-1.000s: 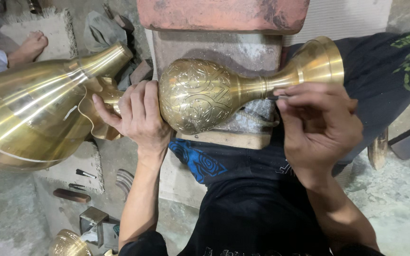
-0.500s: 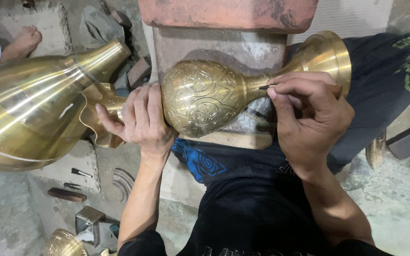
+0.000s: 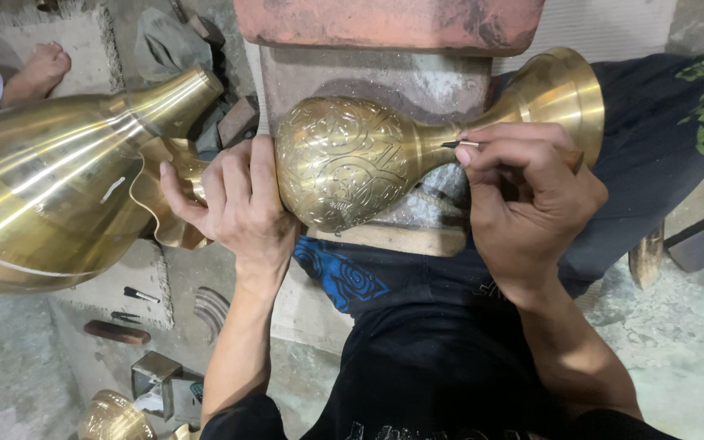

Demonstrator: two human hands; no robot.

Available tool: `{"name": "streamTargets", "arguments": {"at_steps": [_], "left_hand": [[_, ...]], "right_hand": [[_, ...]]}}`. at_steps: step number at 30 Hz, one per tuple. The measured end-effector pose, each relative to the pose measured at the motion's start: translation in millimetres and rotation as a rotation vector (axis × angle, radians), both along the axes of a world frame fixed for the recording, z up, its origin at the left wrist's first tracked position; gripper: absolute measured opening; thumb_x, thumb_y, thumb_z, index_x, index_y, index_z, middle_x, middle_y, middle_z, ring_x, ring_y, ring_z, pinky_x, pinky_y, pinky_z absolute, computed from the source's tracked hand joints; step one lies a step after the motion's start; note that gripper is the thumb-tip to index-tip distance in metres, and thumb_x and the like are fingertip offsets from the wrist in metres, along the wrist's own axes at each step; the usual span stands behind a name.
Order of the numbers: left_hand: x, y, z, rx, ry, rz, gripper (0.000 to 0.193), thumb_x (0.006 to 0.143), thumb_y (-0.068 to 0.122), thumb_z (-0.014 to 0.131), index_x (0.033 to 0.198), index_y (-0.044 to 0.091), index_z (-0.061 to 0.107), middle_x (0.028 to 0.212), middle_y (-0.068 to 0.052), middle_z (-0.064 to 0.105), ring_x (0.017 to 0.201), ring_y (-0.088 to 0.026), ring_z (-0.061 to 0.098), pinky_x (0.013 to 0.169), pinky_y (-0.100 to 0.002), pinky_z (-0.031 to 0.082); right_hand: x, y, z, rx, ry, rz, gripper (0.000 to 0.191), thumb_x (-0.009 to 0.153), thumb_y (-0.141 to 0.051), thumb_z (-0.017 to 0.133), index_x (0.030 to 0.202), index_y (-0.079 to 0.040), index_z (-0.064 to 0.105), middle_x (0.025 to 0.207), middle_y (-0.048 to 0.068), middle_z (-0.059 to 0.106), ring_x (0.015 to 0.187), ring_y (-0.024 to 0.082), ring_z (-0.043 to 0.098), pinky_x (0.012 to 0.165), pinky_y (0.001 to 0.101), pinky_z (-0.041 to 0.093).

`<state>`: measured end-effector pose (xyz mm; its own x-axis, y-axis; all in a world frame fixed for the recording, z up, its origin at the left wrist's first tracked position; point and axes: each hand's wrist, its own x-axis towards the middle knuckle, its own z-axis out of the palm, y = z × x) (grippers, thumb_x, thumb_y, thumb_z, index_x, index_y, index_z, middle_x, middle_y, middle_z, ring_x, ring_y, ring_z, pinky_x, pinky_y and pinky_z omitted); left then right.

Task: The person sits on the workshop floor holding a brass vase with engraved floral patterns and uses a small hand scribe to work along the vase's neck and rim, rotating the vase to reach different sections. They reposition the vase on a wooden block and continue scribing around the base and rim.

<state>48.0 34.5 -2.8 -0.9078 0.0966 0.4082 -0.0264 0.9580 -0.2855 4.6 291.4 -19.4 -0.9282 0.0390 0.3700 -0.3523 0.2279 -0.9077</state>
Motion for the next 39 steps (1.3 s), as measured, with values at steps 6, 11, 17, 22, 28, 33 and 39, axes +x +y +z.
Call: {"name": "streamTargets", "arguments": {"at_steps": [6,11,17,22,28,33,39], "left_hand": [[-1.6,2.5,3.7,0.021,-0.013,-0.010,0.021,0.110,0.022,0.060,0.127,0.012,0.067,0.103,0.002,0.065,0.101,-0.016,0.063,0.128,-0.052,0.012],[-5.5,2.6,5.2,0.000,-0.003,-0.016,0.021,0.111,0.023,0.057,0.126,0.013,0.067,0.103,0.003,0.065,0.103,-0.016,0.063,0.131,-0.054,0.013],[-5.9,4.1,4.5,0.000,0.014,-0.009,0.020,0.109,0.023,0.059,0.123,0.013,0.069,0.104,0.003,0.065,0.102,-0.017,0.063,0.130,-0.056,0.015],[-5.7,1.4,5.2,-0.001,-0.004,-0.017,0.021,0.109,0.019,0.057,0.126,0.013,0.068,0.103,0.003,0.065,0.099,-0.016,0.062,0.128,-0.052,0.014],[-6.5,1.5,1.6,-0.016,0.017,-0.006,0.019,0.109,0.017,0.058,0.124,0.014,0.069,0.104,0.003,0.064,0.102,-0.017,0.062,0.132,-0.054,0.015],[-6.6,0.1,0.5,-0.012,0.024,-0.012,0.020,0.110,0.018,0.058,0.126,0.014,0.069,0.105,0.003,0.065,0.103,-0.017,0.062,0.132,-0.054,0.016],[-6.5,-0.2,0.6,-0.015,0.018,-0.001,0.020,0.110,0.017,0.058,0.126,0.014,0.068,0.104,0.002,0.064,0.101,-0.018,0.062,0.132,-0.054,0.017]], "right_hand": [[2.1,1.6,-0.4,-0.017,-0.021,0.000,0.021,0.105,0.003,0.081,0.096,-0.002,0.063,0.103,0.005,0.072,0.063,0.000,0.054,0.053,0.0153,0.038],[0.8,-1.8,-4.5,-0.049,-0.074,-0.044,0.019,0.102,0.004,0.080,0.096,-0.002,0.063,0.105,0.007,0.071,0.063,0.000,0.053,0.052,0.0149,0.038],[2.5,-0.4,-6.8,-0.047,-0.047,-0.031,0.020,0.106,0.004,0.081,0.099,-0.002,0.063,0.104,0.007,0.071,0.063,0.000,0.053,0.053,0.0145,0.039],[1.9,2.3,-5.3,-0.023,-0.024,-0.007,0.023,0.107,0.004,0.082,0.097,-0.002,0.062,0.103,0.006,0.072,0.060,-0.001,0.049,0.052,0.0156,0.034],[0.9,2.2,-7.0,-0.047,-0.033,-0.011,0.024,0.103,0.005,0.082,0.094,-0.002,0.061,0.103,0.007,0.072,0.058,-0.002,0.046,0.051,0.0152,0.033],[2.9,1.1,-12.3,-0.063,-0.034,-0.018,0.024,0.105,0.005,0.082,0.096,-0.002,0.061,0.104,0.007,0.072,0.058,-0.001,0.044,0.052,0.0152,0.033],[3.4,0.5,-15.3,-0.057,-0.019,-0.024,0.026,0.107,0.005,0.082,0.093,-0.002,0.061,0.103,0.006,0.072,0.059,-0.001,0.044,0.053,0.0156,0.033]]}}
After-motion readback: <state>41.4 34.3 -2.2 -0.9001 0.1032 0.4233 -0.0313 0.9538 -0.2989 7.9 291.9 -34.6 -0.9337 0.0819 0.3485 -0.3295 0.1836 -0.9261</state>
